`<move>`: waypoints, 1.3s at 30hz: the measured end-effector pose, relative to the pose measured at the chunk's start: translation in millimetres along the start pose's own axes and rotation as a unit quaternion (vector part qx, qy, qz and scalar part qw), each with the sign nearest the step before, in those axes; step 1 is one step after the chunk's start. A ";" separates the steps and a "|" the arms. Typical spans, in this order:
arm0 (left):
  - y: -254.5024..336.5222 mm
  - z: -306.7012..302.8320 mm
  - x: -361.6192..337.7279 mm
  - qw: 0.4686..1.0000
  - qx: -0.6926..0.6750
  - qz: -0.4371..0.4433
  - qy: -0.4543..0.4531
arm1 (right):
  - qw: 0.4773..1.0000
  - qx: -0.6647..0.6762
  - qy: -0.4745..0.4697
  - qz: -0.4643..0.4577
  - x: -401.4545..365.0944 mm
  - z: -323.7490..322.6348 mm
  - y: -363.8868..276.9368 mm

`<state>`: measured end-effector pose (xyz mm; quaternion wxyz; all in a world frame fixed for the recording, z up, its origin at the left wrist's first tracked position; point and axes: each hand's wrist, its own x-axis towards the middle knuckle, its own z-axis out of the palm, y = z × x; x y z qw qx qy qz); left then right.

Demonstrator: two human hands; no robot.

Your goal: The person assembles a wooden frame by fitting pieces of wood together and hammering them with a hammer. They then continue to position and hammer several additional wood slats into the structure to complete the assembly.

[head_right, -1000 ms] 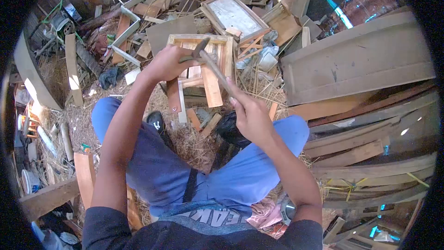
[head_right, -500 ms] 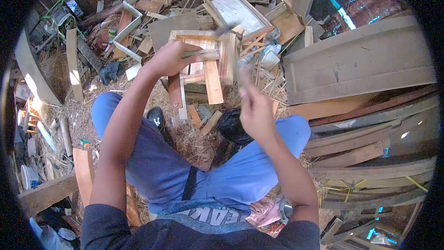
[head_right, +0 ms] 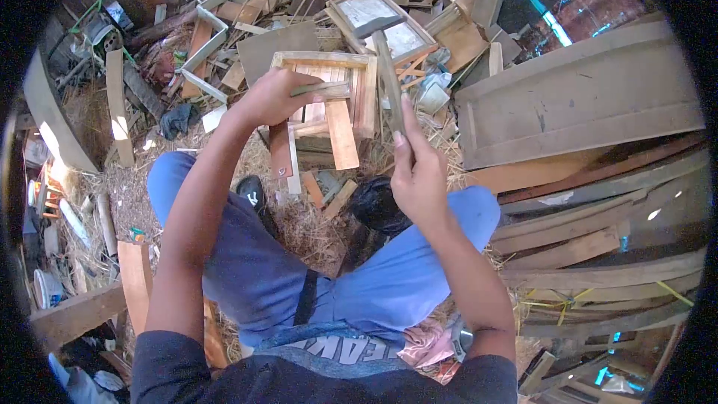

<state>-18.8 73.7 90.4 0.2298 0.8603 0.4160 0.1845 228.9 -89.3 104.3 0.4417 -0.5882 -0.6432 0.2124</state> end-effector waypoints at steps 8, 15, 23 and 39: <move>-2.2 -0.7 2.1 1.000 -0.008 0.011 -0.002 | 0.998 -0.052 -0.042 0.017 6.3 -17.6 -19.9; 4.6 -7.5 2.4 1.000 -0.018 0.021 -0.013 | 0.974 -0.142 -0.012 -0.176 -11.7 -20.5 1.1; 4.9 -5.6 1.9 1.000 -0.015 0.008 -0.007 | 0.991 -0.114 0.063 -0.024 -14.7 -27.2 -19.8; -1.9 -1.8 3.8 1.000 -0.018 0.007 -0.007 | 0.989 -0.142 -0.016 -0.034 -11.9 -35.9 -5.7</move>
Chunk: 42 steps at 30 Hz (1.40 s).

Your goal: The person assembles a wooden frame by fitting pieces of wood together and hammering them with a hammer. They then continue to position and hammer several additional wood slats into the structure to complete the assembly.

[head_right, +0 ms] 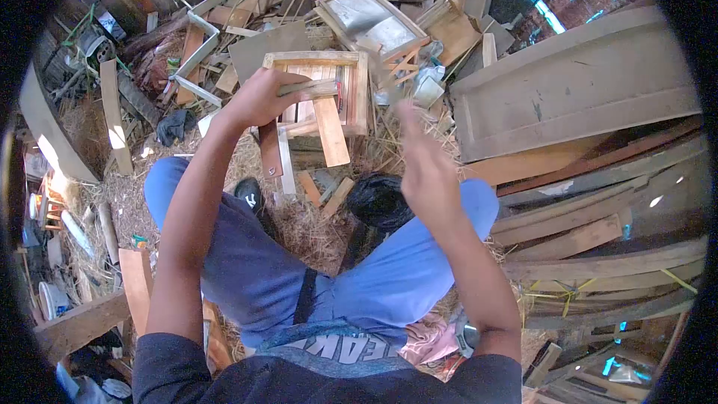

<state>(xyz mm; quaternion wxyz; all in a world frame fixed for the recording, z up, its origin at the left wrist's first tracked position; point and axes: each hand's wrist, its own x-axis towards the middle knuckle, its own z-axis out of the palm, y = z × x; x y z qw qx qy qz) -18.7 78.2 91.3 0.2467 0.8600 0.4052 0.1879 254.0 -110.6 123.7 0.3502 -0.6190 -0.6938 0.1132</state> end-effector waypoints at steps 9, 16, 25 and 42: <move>-2.9 1.1 0.6 0.999 0.010 0.033 0.035 | 0.993 0.087 0.069 0.032 6.5 0.8 -9.1; 4.8 -3.2 0.0 0.999 0.008 0.024 0.020 | 0.975 -0.022 -0.200 0.095 4.8 16.2 0.1; 1.9 2.2 -0.1 0.999 0.038 0.013 0.024 | 0.985 0.112 0.070 0.109 15.0 111.5 83.4; -22.0 -12.0 13.4 0.988 -0.120 -0.023 0.099 | 0.992 0.054 0.002 0.115 25.3 161.2 103.8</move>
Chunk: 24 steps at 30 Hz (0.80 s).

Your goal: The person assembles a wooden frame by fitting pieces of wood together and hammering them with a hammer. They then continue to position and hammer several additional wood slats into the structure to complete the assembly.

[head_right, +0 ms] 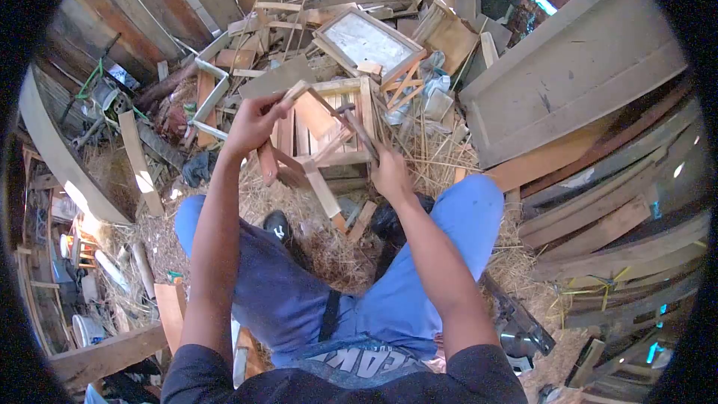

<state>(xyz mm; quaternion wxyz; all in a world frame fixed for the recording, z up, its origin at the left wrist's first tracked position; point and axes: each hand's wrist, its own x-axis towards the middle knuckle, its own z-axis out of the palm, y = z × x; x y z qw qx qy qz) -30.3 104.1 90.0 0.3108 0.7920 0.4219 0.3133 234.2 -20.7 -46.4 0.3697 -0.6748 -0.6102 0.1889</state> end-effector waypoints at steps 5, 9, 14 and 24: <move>-9.7 -23.0 -3.5 0.943 -0.215 -0.244 0.072 | 0.994 -0.100 -0.041 0.008 13.9 -4.9 2.0; -18.3 -11.5 -7.6 0.833 -0.464 -0.265 0.145 | 0.976 -0.191 -0.099 0.026 51.5 -25.1 -5.9; -54.2 -0.6 -4.4 0.743 -0.593 -0.280 0.134 | 0.966 -0.186 -0.178 0.010 67.2 -28.5 -7.7; -99.6 28.5 4.2 0.662 -0.637 -0.357 0.170 | 0.998 0.027 -0.065 -0.003 93.4 -48.9 -13.0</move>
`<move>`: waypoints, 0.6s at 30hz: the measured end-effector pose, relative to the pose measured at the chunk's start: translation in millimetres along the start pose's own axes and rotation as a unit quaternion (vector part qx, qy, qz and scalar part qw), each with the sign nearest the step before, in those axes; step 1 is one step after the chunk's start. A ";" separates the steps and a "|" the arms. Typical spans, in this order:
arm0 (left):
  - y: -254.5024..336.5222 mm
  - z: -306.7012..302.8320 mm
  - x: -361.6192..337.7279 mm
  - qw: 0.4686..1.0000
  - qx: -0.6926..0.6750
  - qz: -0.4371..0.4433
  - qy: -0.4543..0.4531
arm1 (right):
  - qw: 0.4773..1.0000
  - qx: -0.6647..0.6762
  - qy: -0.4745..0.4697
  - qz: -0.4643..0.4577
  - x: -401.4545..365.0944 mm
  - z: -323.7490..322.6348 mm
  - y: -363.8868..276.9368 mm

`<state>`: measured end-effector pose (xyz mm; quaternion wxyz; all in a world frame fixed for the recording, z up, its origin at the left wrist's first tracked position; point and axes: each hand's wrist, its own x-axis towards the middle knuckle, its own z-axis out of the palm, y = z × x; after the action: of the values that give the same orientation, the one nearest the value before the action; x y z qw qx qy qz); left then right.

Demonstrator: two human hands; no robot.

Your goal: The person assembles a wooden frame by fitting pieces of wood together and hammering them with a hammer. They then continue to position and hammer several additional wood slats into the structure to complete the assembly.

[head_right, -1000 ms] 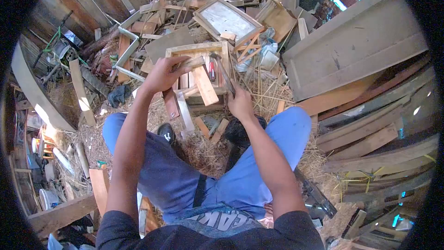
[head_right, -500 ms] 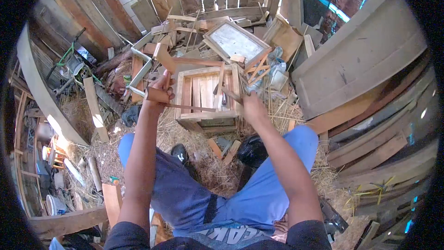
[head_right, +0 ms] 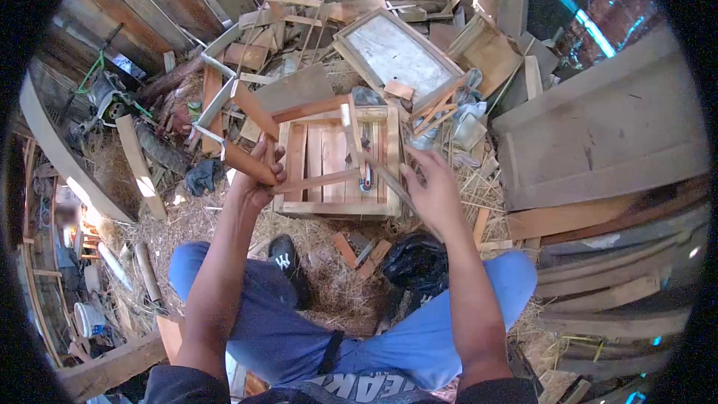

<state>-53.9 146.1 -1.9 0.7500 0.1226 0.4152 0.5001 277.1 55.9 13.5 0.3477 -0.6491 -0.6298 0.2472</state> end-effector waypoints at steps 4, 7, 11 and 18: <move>-3.6 -0.4 12.0 0.998 0.002 -0.037 0.057 | 0.999 0.023 0.018 0.041 11.7 4.9 -4.0; -4.6 0.8 22.3 0.996 0.000 -0.043 0.083 | 0.999 0.016 0.028 0.038 14.5 15.1 -3.7; -4.8 3.6 21.9 0.991 -0.033 -0.069 0.112 | 0.992 0.078 0.050 0.082 2.3 18.2 -26.2; -20.1 5.9 -18.4 0.993 -0.031 -0.082 0.076 | 0.971 0.160 0.122 0.128 -67.4 12.0 -57.8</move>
<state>-39.3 122.4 -1.0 0.7582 0.0265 0.4639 0.4573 225.0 -11.1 42.0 0.4871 -0.6852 -0.4465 0.3063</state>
